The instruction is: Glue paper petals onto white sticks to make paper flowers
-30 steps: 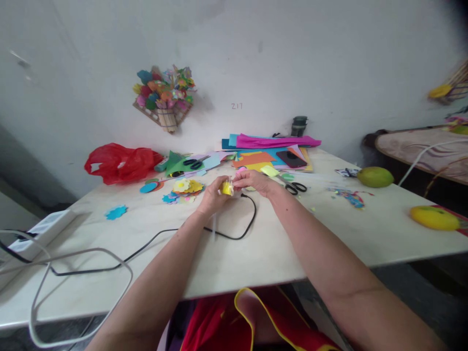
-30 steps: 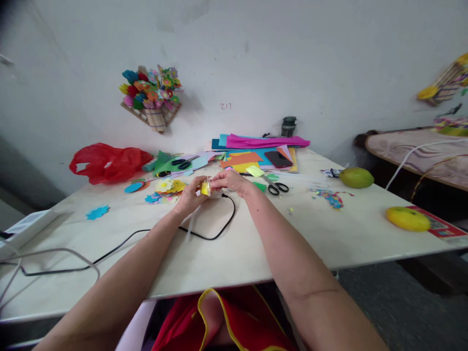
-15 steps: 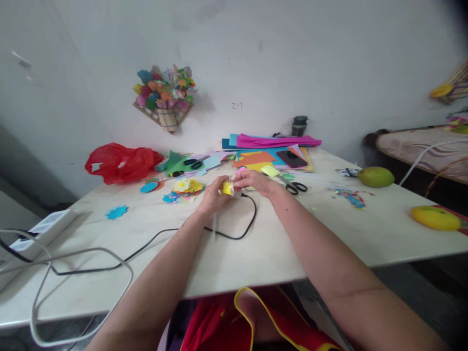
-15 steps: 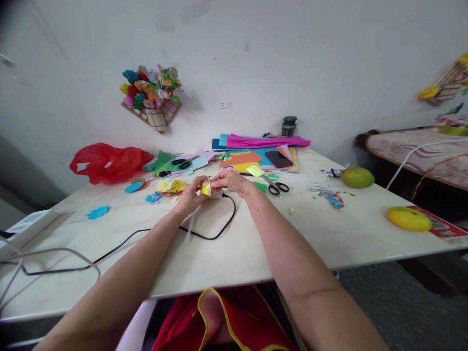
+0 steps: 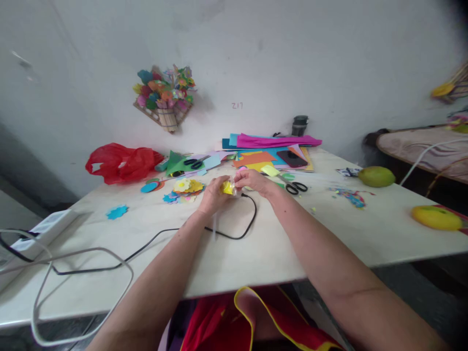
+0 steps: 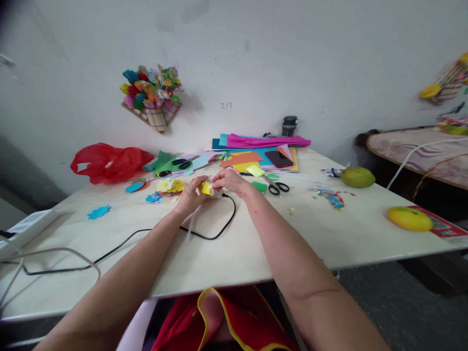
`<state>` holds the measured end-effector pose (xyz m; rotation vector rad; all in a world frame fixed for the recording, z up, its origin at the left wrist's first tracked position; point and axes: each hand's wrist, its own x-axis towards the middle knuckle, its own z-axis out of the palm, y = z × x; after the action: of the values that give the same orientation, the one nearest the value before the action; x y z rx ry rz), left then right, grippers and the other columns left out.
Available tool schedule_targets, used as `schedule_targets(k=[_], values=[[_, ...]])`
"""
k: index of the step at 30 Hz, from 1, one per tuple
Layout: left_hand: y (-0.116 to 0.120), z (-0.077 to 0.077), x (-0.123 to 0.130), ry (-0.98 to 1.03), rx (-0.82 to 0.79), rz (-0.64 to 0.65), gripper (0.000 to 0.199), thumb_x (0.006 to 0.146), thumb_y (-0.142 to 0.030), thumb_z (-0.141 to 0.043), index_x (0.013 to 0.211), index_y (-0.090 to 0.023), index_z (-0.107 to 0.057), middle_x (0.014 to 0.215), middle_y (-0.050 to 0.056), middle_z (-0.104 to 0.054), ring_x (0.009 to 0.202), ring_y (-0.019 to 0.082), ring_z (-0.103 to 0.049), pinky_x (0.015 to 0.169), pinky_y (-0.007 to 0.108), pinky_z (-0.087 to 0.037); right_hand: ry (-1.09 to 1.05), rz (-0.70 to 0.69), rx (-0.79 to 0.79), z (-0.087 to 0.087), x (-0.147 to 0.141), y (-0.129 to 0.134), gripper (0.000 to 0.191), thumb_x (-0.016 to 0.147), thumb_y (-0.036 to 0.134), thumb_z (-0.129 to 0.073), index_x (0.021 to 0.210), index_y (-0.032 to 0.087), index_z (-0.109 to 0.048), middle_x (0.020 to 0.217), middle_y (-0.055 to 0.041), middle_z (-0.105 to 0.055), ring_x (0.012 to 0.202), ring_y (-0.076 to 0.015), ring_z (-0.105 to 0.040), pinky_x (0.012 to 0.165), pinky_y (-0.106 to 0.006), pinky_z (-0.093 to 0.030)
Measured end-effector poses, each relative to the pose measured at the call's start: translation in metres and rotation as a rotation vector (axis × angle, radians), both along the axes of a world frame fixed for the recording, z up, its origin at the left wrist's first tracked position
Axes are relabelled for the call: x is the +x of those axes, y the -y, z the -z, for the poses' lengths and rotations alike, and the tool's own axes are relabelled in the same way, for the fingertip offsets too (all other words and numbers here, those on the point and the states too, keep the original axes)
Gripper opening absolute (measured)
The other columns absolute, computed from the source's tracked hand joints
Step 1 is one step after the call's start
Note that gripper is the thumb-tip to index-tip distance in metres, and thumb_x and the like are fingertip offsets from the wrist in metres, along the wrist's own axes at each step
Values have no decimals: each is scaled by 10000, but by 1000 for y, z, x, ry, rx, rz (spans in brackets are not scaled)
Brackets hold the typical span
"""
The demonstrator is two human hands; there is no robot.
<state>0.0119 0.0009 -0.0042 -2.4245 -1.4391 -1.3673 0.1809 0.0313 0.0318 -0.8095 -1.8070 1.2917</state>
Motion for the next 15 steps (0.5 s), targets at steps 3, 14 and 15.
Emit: schedule_targets(k=[3,14,15], values=[[2,-1,1,5,-16,-28,449,619,-160,-625,1058,-164,-531,1008,82,-605,931,205,-547,815,332,-438,14,58,23,2,-3,-2,47,557,117,-579,596,143,-585,540,28,-557,532,-102,-540,553,-224,-424],[-2,0,-1,102,-3,-42,427,631,-243,-649,1036,-149,-554,922,64,-606,852,182,-570,759,298,-449,66,216,157,-2,-7,6,250,575,76,-558,814,152,-552,534,39,-581,518,-106,-558,505,-203,-409],[-2,-1,-1,110,-5,-39,429,634,-248,-648,1040,-147,-555,927,65,-605,856,182,-571,759,296,-448,73,233,187,1,-8,4,237,580,77,-553,803,157,-547,534,39,-580,529,-111,-565,512,-208,-415]])
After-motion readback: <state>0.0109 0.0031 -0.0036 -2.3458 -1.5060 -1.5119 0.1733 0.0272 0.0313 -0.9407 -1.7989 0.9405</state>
